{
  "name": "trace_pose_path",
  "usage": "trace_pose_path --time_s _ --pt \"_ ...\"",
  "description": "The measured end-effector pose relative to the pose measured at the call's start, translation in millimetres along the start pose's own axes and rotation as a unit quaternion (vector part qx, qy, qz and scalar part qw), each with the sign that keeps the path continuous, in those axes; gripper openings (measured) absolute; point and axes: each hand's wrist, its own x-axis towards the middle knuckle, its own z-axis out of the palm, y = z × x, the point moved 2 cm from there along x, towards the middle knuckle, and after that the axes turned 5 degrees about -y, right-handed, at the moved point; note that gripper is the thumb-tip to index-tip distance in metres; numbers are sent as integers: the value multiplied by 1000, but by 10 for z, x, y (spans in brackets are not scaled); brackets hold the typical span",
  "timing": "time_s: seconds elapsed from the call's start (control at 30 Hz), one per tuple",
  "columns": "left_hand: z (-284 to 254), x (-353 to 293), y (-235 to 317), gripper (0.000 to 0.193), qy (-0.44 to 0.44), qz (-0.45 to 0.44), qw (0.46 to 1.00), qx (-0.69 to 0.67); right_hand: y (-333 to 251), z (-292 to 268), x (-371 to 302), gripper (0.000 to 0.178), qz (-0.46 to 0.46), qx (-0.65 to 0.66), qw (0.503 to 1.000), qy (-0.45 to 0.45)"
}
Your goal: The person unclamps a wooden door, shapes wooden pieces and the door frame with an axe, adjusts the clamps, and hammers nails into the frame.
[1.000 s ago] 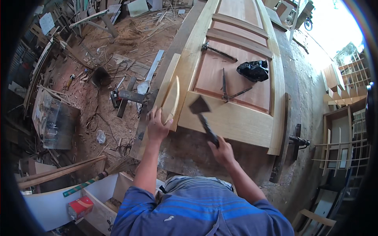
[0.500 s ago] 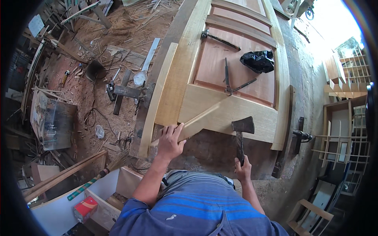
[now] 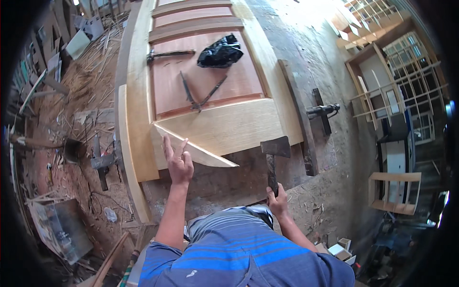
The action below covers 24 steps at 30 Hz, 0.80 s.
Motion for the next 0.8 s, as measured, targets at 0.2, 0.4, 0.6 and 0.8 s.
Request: trace_pose_path --time_s 0.2,0.4,0.6,0.8 --pt "721 -111 786 71 -120 105 986 -47 154 -503 69 24 14 32 998 44" --pt "1754 182 1783 95 -276 190 941 -54 300 -1261 391 25 2 39 999 31" --pt "2931 845 2406 118 -188 223 953 -77 229 -2193 850 26 -84 -20 996 6" --pt "3199 1047 2558 103 -232 158 959 29 138 -2965 1612 37 -137 -128 982 -38"
